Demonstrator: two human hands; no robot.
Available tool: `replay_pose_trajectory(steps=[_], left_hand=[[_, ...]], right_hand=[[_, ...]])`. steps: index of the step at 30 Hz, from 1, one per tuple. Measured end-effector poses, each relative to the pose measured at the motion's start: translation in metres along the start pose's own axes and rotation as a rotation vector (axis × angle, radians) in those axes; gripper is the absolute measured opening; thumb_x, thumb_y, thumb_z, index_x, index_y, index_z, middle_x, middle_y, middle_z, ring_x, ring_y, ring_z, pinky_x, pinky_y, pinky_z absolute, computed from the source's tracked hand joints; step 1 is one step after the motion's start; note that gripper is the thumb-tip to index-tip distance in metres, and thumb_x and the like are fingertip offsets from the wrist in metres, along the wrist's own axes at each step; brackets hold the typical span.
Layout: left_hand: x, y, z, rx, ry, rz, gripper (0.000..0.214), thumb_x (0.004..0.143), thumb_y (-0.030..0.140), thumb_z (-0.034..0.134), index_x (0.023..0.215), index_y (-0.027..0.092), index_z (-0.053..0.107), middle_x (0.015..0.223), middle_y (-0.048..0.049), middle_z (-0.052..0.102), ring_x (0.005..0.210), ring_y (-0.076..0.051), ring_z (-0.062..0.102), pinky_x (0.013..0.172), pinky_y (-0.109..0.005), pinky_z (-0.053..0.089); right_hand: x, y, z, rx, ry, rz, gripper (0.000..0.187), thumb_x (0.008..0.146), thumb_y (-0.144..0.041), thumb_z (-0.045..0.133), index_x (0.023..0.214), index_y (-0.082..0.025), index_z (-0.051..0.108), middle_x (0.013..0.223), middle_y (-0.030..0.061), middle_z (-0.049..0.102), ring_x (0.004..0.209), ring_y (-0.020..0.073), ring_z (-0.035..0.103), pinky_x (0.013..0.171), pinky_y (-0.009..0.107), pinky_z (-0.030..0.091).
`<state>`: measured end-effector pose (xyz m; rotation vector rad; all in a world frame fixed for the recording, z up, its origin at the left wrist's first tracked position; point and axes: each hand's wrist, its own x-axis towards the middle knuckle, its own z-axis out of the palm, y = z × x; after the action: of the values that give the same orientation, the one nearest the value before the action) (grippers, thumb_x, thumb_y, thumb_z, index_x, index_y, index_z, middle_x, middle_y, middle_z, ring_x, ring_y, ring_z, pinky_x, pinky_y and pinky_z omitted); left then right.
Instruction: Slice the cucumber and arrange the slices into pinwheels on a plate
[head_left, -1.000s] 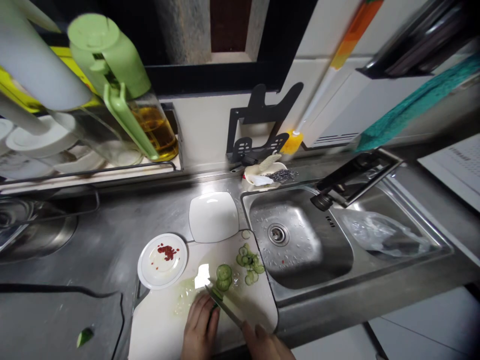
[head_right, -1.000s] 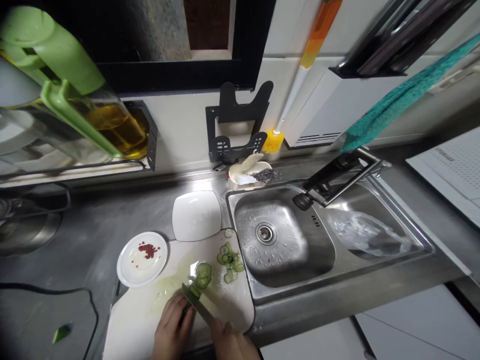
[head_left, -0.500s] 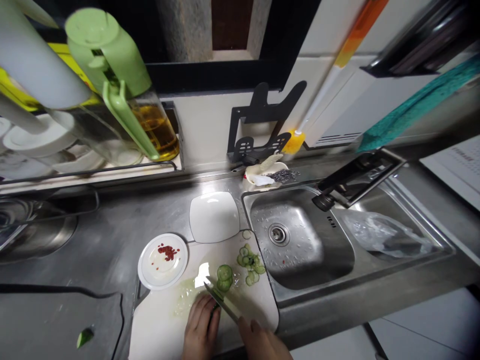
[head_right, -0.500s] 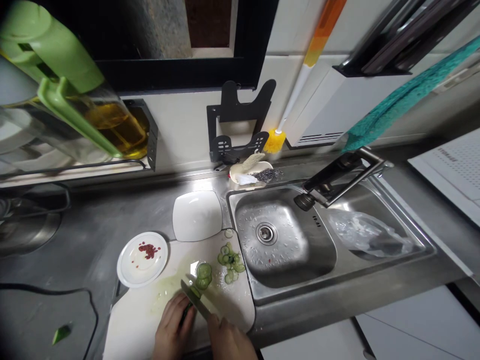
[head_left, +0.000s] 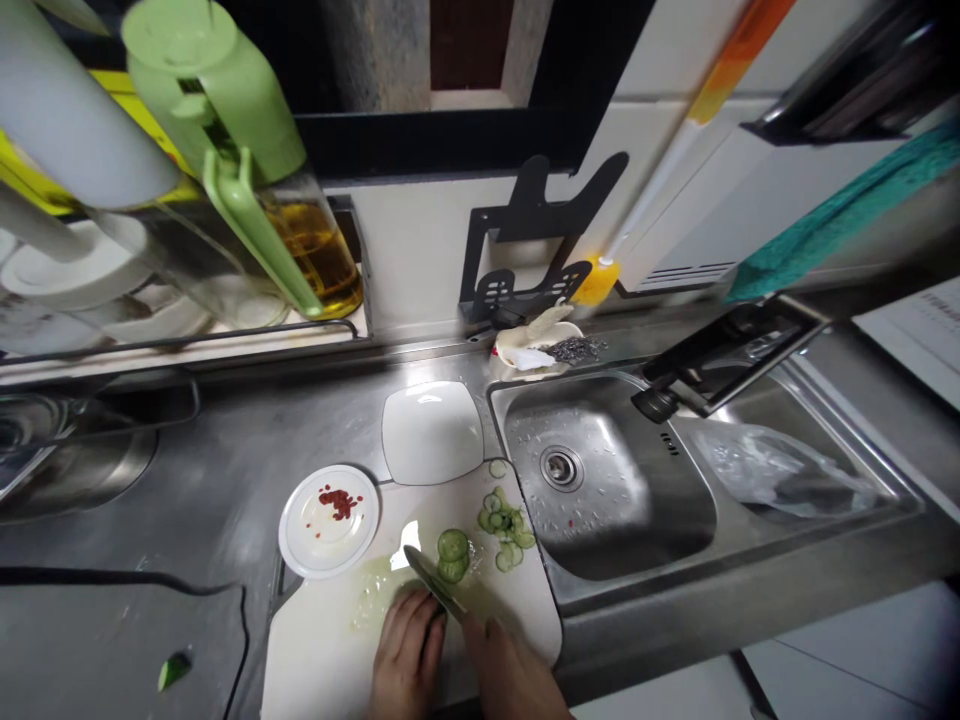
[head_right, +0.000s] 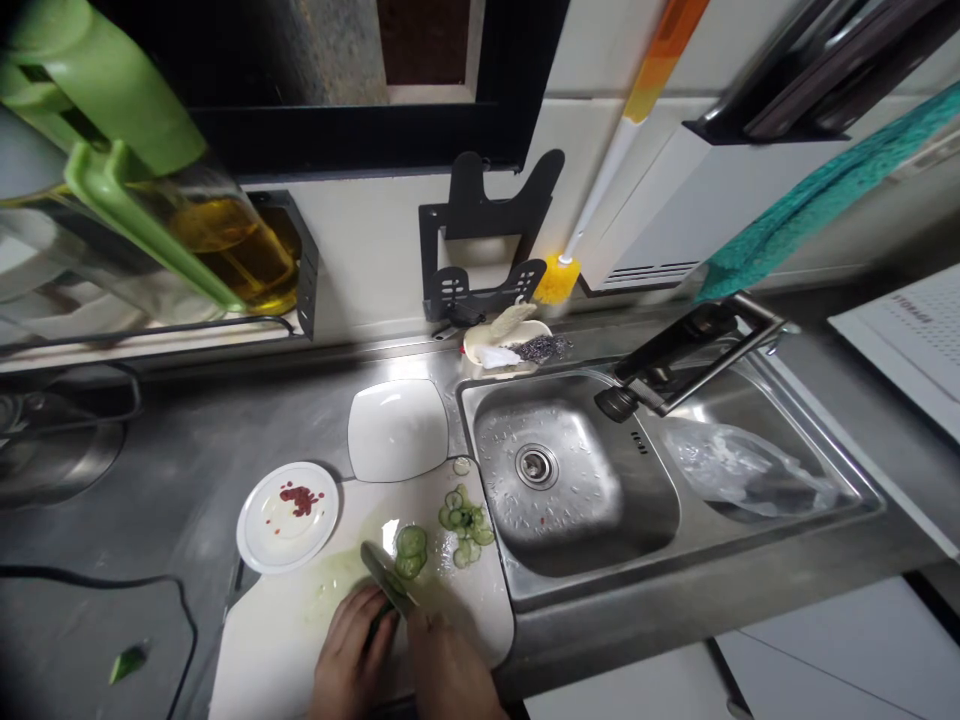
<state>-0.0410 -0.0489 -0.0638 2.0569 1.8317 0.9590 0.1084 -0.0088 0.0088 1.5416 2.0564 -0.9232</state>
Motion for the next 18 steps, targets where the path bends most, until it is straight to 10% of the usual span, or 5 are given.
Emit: replay_pose_trajectory(steps=[18], left_hand=[[-0.003, 0.002, -0.002, -0.030, -0.025, -0.056, 0.021, 0.091, 0.025, 0.051, 0.106, 0.020, 0.065, 0.105, -0.0062, 0.070, 0.102, -0.019, 0.065, 0.090, -0.033, 0.055]], right_hand=[[-0.036, 0.016, -0.017, -0.081, 0.033, -0.027, 0.049, 0.077, 0.004, 0.037, 0.114, -0.021, 0.057, 0.092, 0.0075, 0.070, 0.075, 0.0221, 0.070, 0.052, 0.023, 0.042]])
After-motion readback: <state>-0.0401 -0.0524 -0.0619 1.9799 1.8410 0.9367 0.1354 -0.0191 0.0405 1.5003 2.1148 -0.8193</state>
